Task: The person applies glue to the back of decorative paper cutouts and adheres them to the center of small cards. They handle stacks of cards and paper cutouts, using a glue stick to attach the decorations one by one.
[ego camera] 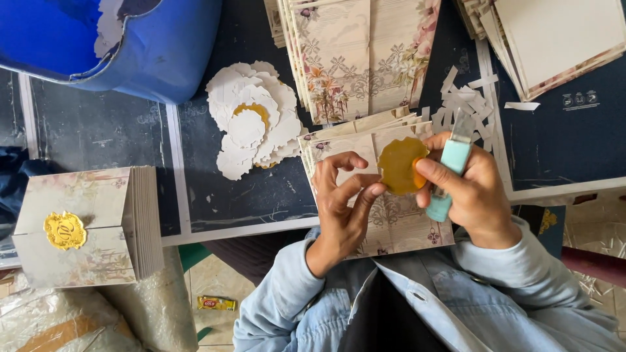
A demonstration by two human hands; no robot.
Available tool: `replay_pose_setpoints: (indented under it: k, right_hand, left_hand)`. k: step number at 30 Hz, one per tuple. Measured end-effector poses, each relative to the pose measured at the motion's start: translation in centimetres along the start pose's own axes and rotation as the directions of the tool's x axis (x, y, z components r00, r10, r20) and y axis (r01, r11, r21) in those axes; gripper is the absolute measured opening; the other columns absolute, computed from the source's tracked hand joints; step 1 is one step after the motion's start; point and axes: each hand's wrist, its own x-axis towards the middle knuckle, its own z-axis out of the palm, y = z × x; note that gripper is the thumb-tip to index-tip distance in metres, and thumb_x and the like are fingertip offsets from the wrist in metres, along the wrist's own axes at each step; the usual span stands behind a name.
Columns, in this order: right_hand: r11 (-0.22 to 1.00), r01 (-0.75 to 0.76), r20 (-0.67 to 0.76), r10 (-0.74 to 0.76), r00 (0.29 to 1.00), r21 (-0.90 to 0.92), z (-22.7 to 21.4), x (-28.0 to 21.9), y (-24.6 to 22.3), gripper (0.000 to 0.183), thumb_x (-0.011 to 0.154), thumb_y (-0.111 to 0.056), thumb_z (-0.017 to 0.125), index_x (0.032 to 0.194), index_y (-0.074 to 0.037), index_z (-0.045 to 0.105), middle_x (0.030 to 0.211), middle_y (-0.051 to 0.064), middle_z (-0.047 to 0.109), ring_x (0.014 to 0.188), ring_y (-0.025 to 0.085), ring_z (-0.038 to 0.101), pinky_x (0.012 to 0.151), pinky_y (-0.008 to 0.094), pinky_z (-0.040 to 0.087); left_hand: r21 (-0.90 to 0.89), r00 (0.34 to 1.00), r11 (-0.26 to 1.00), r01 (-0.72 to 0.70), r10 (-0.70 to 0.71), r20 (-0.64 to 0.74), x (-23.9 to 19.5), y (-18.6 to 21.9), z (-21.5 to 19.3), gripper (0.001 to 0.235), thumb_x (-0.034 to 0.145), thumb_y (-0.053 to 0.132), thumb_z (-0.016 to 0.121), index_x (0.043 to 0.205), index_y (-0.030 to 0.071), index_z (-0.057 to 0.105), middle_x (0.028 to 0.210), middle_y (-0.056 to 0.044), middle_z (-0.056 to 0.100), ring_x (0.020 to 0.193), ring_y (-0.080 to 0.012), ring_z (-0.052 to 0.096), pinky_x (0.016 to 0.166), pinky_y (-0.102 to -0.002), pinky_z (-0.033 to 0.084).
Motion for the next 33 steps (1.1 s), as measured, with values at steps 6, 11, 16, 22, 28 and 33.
replay_pose_setpoints:
  k: [6,11,16,22,28,33]
  right_hand:
    - [0.937,-0.348,-0.095,0.348,0.933,0.015,-1.1,-0.4,-0.3,0.017,0.084,-0.013,0.061,0.095,-0.003,0.052,0.067,0.011,0.058,0.039,0.020,0.056,0.034,0.027,0.043]
    - [0.923,-0.248,0.070,0.280,0.957,-0.294,-0.5,-1.2,0.7,0.017,0.085,-0.011,0.060,0.097,-0.002,0.053,0.053,0.013,0.063,0.042,0.016,0.062,0.039,0.023,0.049]
    - [0.861,0.022,0.133,0.053,0.990,-0.508,-0.4,-0.7,1.7,0.022,0.081,0.001,0.063,0.102,0.005,0.059,0.054,0.010,0.061,0.039,0.015,0.059,0.040,0.025,0.048]
    - [0.763,0.119,0.205,0.018,0.979,-0.635,-0.6,-0.7,2.0,0.029,0.083,0.000,0.063,0.111,0.001,0.059,0.061,0.009,0.063,0.047,0.019,0.058,0.049,0.030,0.047]
    - [0.817,0.053,0.202,0.078,0.976,-0.575,-0.8,-0.3,2.1,0.025,0.081,-0.003,0.065,0.106,0.001,0.060,0.058,0.009,0.063,0.040,0.017,0.056,0.046,0.028,0.047]
    - [0.854,-0.039,0.165,0.145,0.976,-0.518,-1.1,-0.6,2.0,0.022,0.081,-0.005,0.065,0.101,0.002,0.062,0.057,0.010,0.064,0.037,0.014,0.054,0.042,0.026,0.046]
  left_hand:
    - [0.578,0.955,0.786,-0.221,0.295,-0.036,-0.5,-1.0,-1.1,0.012,0.087,0.033,0.061,0.086,0.024,0.069,0.107,-0.002,0.053,0.097,-0.0231,0.046,0.087,-0.039,0.026]
    - [0.385,0.993,0.923,-0.008,-0.038,0.113,-1.6,-1.0,-1.0,0.022,0.091,0.033,0.052,0.081,0.019,0.066,0.103,-0.001,0.053,0.096,-0.0207,0.044,0.086,-0.039,0.023]
    - [0.356,0.993,0.930,-0.088,0.054,0.103,-1.9,-2.5,-0.8,0.024,0.088,0.027,0.060,0.068,0.013,0.060,0.097,-0.008,0.049,0.098,-0.0302,0.043,0.088,-0.048,0.022]
    - [0.339,0.987,0.933,-0.122,0.080,0.136,-2.5,-2.6,-0.8,0.023,0.084,0.031,0.063,0.069,0.014,0.060,0.098,-0.010,0.048,0.100,-0.0322,0.040,0.091,-0.052,0.019]
    - [0.317,0.970,0.930,-0.187,0.124,0.210,-2.7,-2.6,-1.3,0.019,0.080,0.031,0.068,0.078,0.014,0.061,0.104,-0.011,0.048,0.102,-0.0347,0.039,0.092,-0.052,0.020]
    - [0.306,0.958,0.924,-0.230,0.161,0.237,-2.7,-2.8,-1.5,0.013,0.083,0.028,0.065,0.083,0.016,0.063,0.107,-0.010,0.049,0.102,-0.0332,0.039,0.093,-0.053,0.018]
